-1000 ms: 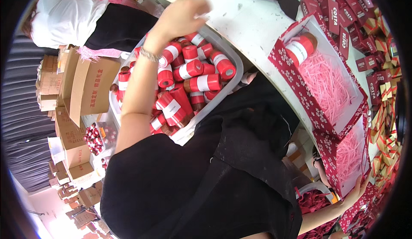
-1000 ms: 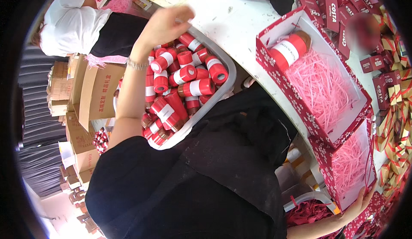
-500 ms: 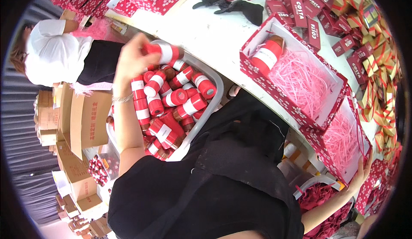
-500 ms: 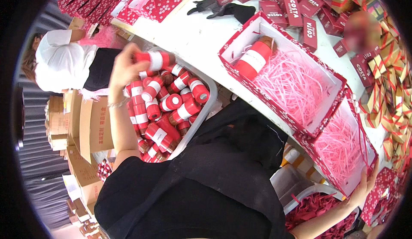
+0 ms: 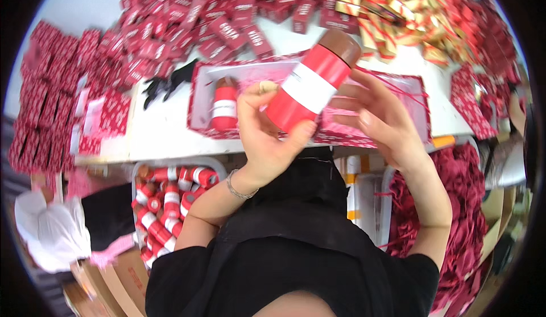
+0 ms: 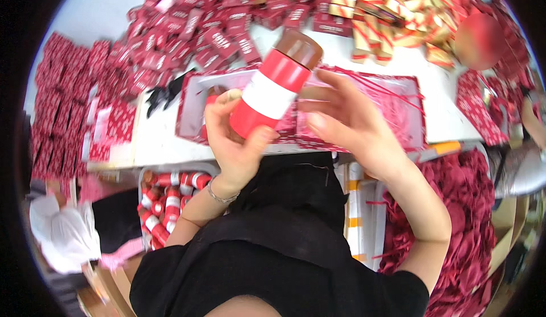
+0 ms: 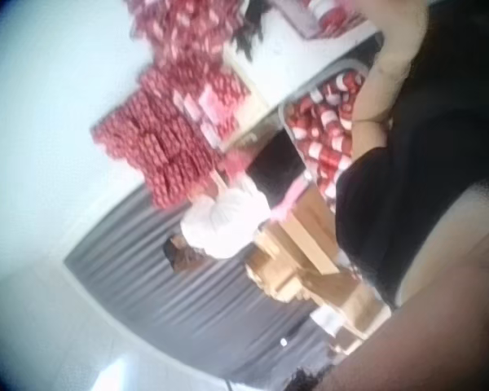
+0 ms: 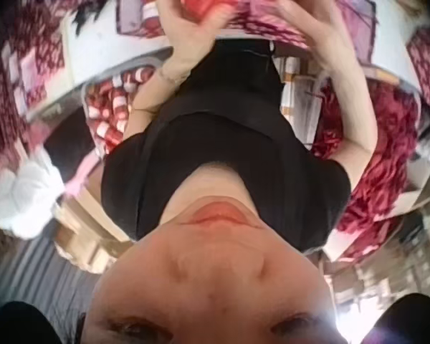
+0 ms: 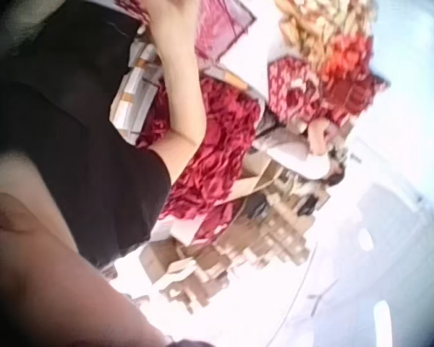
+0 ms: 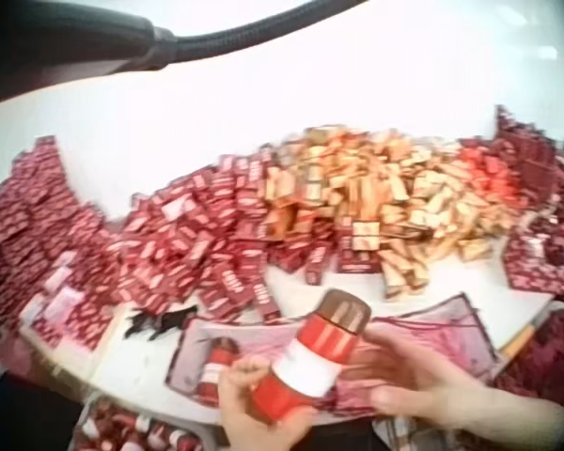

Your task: The person assembles gift boxes by placing pink shredded paper, a red and white striped bottle, a small red box, and a small pouch into a clear box with a red patterned lid. The person then closes the box and sets it aside.

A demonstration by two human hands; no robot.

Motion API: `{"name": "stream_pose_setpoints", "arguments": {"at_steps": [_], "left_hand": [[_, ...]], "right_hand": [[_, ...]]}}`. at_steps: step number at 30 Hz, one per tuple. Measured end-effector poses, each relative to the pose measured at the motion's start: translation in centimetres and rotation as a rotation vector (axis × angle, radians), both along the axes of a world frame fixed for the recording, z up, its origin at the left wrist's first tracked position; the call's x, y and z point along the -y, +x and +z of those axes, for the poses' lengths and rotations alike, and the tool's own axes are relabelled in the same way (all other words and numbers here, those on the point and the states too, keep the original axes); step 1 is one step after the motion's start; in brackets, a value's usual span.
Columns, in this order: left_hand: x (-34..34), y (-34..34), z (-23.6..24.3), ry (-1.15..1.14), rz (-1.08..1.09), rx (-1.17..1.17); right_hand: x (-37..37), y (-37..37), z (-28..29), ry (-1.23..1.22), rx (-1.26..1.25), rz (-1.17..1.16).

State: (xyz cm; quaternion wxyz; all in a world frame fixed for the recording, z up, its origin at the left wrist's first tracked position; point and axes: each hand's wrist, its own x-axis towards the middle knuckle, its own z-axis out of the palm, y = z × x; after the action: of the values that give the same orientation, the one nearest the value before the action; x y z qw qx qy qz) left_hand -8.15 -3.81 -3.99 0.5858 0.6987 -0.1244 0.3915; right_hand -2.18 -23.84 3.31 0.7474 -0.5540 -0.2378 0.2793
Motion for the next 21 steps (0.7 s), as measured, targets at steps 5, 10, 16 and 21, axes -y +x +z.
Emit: {"name": "stream_pose_setpoints", "arguments": {"at_steps": [5, 10, 16, 21], "left_hand": [[2.7, 0.6, 1.9, 0.615, 0.116, 0.351], [-0.5, 4.9, 7.8, 0.977, 0.02, -0.034], [0.6, 16.5, 4.3, 1.204, -0.243, -0.192], [0.8, 16.4, 2.3, 1.057, -0.173, -0.2]], "right_hand": [[-0.3, 1.6, 0.1, 0.019, -0.41, -0.15], [4.0, 3.7, 0.5, -0.222, -0.749, -0.041], [0.7, 6.0, -1.8, -0.285, -0.715, -0.146], [-0.3, 7.3, -5.4, -0.104, -0.721, -0.216]]}}
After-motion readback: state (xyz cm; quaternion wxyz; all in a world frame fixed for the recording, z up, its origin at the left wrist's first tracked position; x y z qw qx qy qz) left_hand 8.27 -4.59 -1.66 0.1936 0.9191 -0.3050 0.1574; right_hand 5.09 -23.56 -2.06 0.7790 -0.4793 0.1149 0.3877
